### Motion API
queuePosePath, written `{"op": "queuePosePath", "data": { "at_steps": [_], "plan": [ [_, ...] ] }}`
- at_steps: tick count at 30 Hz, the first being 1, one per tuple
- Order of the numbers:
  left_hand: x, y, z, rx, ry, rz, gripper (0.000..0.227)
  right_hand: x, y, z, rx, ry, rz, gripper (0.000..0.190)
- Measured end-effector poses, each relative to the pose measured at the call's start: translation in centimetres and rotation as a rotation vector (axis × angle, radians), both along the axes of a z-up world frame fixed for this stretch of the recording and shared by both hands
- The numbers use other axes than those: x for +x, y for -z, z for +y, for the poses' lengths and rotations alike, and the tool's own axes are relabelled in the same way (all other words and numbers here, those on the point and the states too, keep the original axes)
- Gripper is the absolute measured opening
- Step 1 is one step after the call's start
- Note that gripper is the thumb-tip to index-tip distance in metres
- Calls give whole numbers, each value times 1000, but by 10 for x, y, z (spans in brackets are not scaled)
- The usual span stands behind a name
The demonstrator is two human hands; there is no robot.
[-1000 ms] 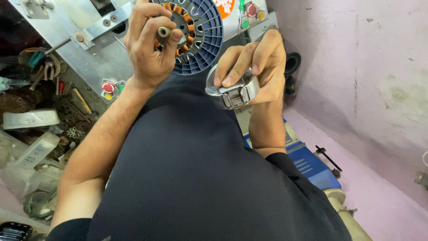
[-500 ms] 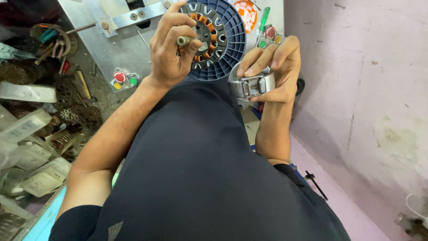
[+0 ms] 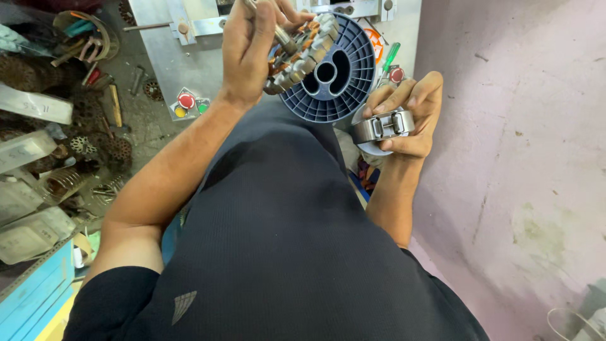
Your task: The person assembles a cylindrical electrical component by inserting a rotor into a stator and securing it with a metal clamp. They then use a hex key to tighten the clamp on a workbench and place the assembled unit into a machine, followed by adjusting another component on the machine.
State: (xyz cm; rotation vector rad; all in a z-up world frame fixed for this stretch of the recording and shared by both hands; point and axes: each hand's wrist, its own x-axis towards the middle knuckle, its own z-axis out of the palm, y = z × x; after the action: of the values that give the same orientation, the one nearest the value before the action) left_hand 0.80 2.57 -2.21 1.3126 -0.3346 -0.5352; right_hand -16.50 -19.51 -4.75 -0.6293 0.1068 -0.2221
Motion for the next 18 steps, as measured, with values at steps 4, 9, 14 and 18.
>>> {"op": "queuePosePath", "data": {
  "at_steps": [4,9,14,18],
  "plan": [
    [-10,6,-9,214,68,-270,34,11,-6,8,53,-65,-51,65],
    [-24,10,-26,500,154,-929,28,35,-29,25,175,-249,-110,60],
    [-22,4,-12,501,147,-985,32,60,-59,51,248,-542,-103,56],
    [-34,-23,45,537,19,-720,29,65,-94,87,120,-688,41,52]
  ]
}}
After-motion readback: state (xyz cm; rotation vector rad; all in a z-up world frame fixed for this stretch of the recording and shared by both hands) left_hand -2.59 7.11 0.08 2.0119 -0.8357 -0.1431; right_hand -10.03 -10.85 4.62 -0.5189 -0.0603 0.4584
